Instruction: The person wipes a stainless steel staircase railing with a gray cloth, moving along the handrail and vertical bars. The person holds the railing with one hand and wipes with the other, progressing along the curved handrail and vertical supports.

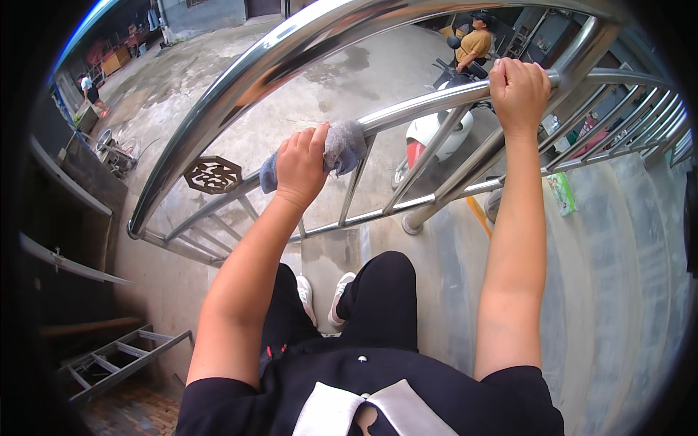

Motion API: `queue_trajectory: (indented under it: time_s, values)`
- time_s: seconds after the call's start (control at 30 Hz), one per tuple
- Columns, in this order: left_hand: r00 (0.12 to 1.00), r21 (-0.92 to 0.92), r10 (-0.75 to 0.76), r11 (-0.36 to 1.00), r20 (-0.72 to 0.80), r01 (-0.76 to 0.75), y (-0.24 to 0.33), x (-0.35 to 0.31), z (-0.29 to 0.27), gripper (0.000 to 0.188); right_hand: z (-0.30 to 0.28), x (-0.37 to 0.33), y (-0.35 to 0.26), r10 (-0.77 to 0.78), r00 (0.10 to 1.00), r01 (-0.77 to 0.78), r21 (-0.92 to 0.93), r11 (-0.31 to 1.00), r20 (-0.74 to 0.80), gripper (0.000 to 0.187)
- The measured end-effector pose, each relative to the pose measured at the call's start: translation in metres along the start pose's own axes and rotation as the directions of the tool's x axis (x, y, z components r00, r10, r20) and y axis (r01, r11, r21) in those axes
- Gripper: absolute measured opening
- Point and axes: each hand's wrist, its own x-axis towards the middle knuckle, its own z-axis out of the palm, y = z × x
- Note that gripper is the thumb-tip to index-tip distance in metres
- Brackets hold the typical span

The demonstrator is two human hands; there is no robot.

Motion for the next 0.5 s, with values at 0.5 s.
queue_trajectory:
  time_s: [0.5]
  values:
    - [0.955, -0.097, -0.185, 0.972, 0.233, 0.212, -0.04, -0.019, -0.019, 0.058, -0.002, 0.002, -0.004, -0.003, 1.0, 0.003, -0.007, 1.0, -0.013, 0.023]
